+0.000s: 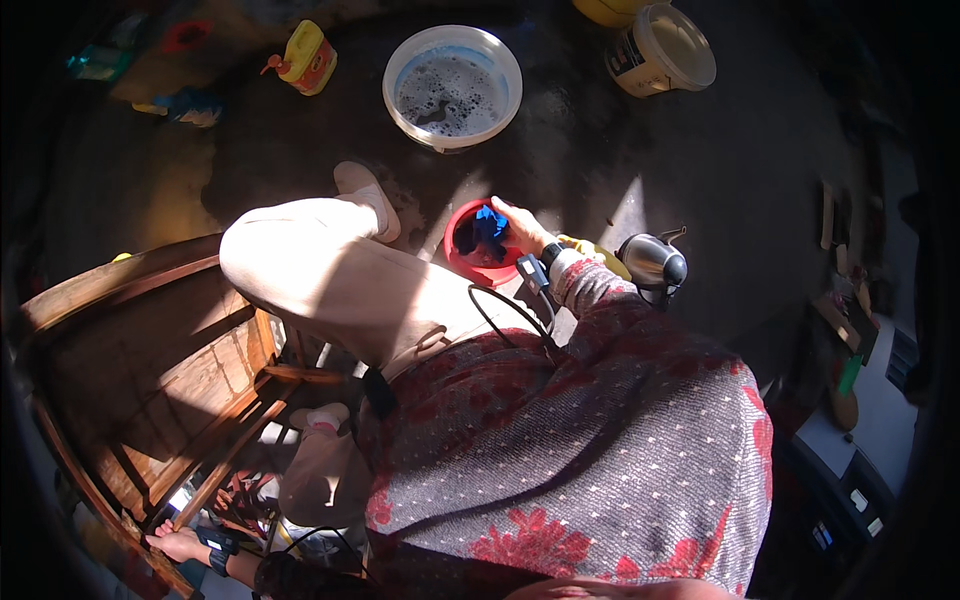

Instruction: The person scrubs a wooden stool with a brush and water, then wipes it with a cloth. They repeatedly dip the brush and cloth into buckets and continue cleaning the stool's legs and frame.

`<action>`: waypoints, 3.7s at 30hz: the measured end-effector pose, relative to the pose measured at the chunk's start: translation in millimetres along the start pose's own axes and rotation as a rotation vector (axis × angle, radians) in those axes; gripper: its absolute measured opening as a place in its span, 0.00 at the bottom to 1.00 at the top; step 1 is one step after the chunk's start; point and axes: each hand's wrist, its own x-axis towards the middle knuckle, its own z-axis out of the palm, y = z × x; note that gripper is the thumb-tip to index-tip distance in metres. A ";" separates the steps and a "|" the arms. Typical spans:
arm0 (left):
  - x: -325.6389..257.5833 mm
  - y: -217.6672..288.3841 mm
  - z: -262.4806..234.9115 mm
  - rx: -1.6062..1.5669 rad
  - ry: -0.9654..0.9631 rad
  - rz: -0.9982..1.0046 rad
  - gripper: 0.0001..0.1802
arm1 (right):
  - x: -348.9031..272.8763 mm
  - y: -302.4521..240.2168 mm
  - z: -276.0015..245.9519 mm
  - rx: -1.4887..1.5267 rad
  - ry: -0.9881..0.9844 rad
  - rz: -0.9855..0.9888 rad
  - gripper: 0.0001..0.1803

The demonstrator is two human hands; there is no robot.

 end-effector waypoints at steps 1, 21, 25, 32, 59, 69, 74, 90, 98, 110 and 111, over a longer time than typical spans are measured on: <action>-5.7 5.3 -0.1 0.021 -0.064 0.000 0.23 | 15.8 16.2 1.6 -0.094 0.050 0.026 0.27; 8.4 -1.5 -12.8 0.074 0.089 0.041 0.22 | 57.3 75.0 34.8 -1.620 -0.247 0.075 0.22; 9.6 3.1 -13.2 0.038 0.060 -0.016 0.21 | 60.8 73.5 31.0 -1.607 -0.239 -0.009 0.15; 10.0 1.7 -11.6 0.004 0.118 0.000 0.20 | 68.9 74.3 -9.6 -2.117 -0.229 -0.472 0.18; -7.5 -3.4 1.8 -0.050 0.209 0.006 0.22 | 64.9 23.9 19.1 -1.494 -0.296 -0.345 0.28; 14.4 -33.2 -5.8 -0.137 0.158 0.041 0.25 | 60.1 3.9 12.6 -1.544 -0.275 -0.425 0.28; 21.9 -37.1 -2.9 -0.155 0.175 0.022 0.24 | 62.4 -6.5 7.1 -1.549 -0.251 -0.460 0.28; 11.5 -32.4 1.6 -0.207 0.161 0.050 0.26 | 61.7 -9.5 2.4 -1.414 -0.223 -0.709 0.27; -1.7 -23.1 -4.2 -0.212 0.118 0.037 0.21 | 14.7 -55.5 19.6 -1.249 -0.393 -0.746 0.22; -24.1 4.7 -9.1 0.016 0.149 -0.025 0.19 | -58.2 -119.1 36.2 -0.797 -0.261 -0.278 0.20; -29.6 10.9 -8.2 0.040 0.127 -0.017 0.21 | -60.7 -126.7 34.0 -0.677 -0.335 -0.197 0.12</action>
